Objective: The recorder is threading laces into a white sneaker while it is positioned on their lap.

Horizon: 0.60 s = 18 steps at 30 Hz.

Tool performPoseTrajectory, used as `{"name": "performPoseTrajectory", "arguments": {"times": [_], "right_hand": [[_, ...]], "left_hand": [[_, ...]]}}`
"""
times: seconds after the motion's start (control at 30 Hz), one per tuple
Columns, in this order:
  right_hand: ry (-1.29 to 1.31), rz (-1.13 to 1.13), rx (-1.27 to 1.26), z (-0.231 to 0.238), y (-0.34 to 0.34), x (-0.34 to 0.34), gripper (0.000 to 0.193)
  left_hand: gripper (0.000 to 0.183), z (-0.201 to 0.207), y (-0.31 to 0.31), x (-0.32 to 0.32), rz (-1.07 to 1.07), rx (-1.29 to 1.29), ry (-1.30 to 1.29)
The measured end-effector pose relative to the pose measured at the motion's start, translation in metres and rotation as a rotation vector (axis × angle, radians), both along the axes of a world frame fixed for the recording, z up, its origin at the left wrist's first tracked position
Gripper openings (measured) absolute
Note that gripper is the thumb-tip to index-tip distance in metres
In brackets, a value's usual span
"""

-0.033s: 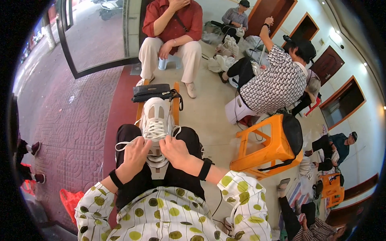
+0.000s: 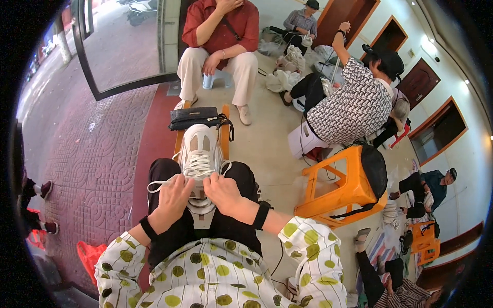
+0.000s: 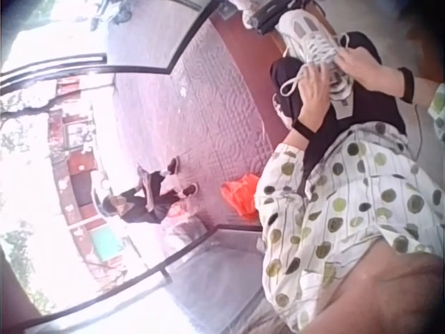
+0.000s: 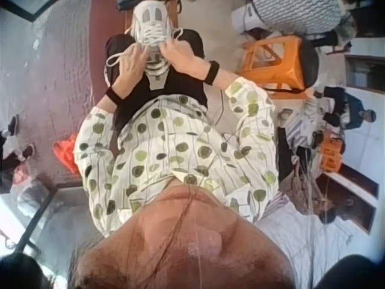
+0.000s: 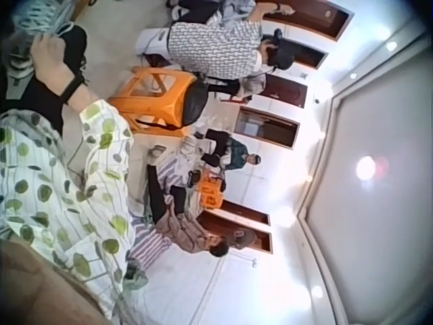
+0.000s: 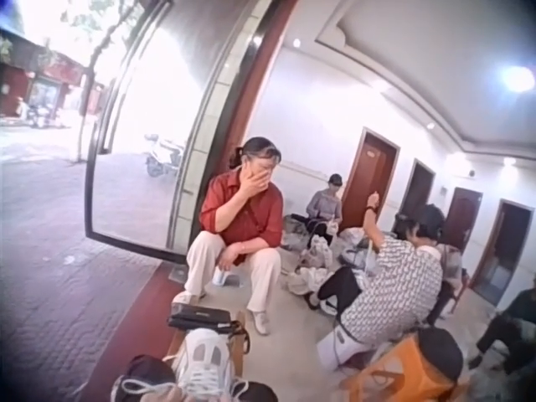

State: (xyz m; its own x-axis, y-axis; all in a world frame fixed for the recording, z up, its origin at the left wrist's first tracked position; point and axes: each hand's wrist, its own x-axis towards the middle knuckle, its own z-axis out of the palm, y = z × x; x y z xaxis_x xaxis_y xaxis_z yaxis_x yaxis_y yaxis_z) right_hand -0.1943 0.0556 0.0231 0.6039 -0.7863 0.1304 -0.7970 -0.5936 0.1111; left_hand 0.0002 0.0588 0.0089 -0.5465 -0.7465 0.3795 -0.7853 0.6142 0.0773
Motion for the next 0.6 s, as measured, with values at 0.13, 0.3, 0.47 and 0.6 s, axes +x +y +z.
{"name": "performPoseTrajectory", "arguments": {"times": [0.13, 0.3, 0.47, 0.6], "right_hand": [[0.194, 0.003, -0.019, 0.008, -0.003, 0.012, 0.034], [0.302, 0.032, 0.044, 0.015, -0.012, 0.019, 0.027], [0.222, -0.018, 0.056, 0.009, -0.016, 0.015, 0.027], [0.100, -0.003, 0.054, 0.004, -0.015, 0.006, 0.027]], "left_hand": [[0.028, 0.003, -0.002, -0.006, 0.071, 0.120, -0.160], [0.026, 0.013, -0.007, -0.007, 0.036, 0.069, -0.178], [0.018, -0.002, -0.009, 0.003, -0.015, 0.012, 0.050], [0.010, -0.006, -0.014, 0.005, -0.010, -0.014, 0.285]]}}
